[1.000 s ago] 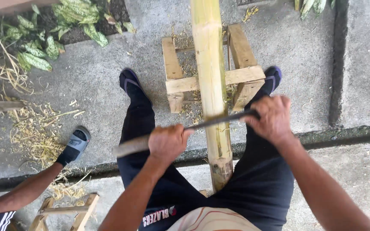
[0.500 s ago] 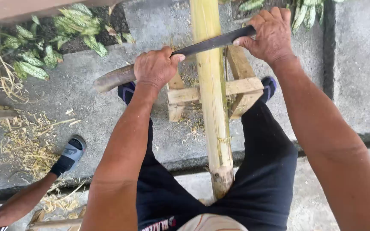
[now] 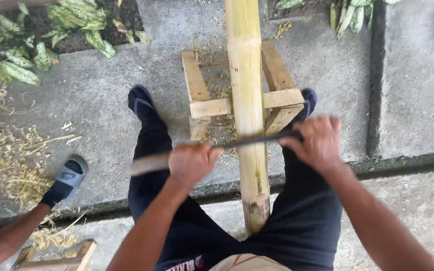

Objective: Scraping the outer layer of a bamboo pole with a machete while seated.

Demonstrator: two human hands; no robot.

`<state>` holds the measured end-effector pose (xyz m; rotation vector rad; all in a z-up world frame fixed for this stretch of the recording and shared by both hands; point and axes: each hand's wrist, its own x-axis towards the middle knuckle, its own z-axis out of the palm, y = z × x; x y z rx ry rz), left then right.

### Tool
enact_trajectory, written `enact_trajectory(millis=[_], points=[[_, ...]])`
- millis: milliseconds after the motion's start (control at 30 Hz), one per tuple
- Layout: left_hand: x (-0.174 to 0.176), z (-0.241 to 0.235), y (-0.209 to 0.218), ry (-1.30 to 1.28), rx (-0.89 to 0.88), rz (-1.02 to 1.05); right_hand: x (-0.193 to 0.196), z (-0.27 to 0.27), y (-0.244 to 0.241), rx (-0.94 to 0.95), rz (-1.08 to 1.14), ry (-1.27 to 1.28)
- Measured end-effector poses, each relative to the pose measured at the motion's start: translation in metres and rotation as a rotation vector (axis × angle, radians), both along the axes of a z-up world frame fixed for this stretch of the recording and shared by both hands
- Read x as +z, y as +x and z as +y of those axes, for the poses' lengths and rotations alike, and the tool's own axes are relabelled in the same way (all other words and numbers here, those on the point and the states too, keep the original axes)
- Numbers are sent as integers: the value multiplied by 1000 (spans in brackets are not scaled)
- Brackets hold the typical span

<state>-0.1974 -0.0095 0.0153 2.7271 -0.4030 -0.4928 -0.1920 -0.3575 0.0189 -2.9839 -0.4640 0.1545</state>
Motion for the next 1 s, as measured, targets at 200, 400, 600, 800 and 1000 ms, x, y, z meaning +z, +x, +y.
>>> enact_trajectory(millis=[200, 400, 600, 800, 1000], points=[[-16, 0, 179, 162, -1, 62, -70, -22, 191, 115, -175, -47], [-12, -5, 198, 143, -8, -50, -76, -24, 197, 116, -273, 97], [-6, -9, 203, 137, -2, -3, -112, -47, 195, 163, -496, -112], [24, -13, 220, 146, 37, -12, -89, -23, 211, 8, -118, 171], [30, -15, 213, 161, 5, -107, -117, -31, 218, 99, -429, 106]])
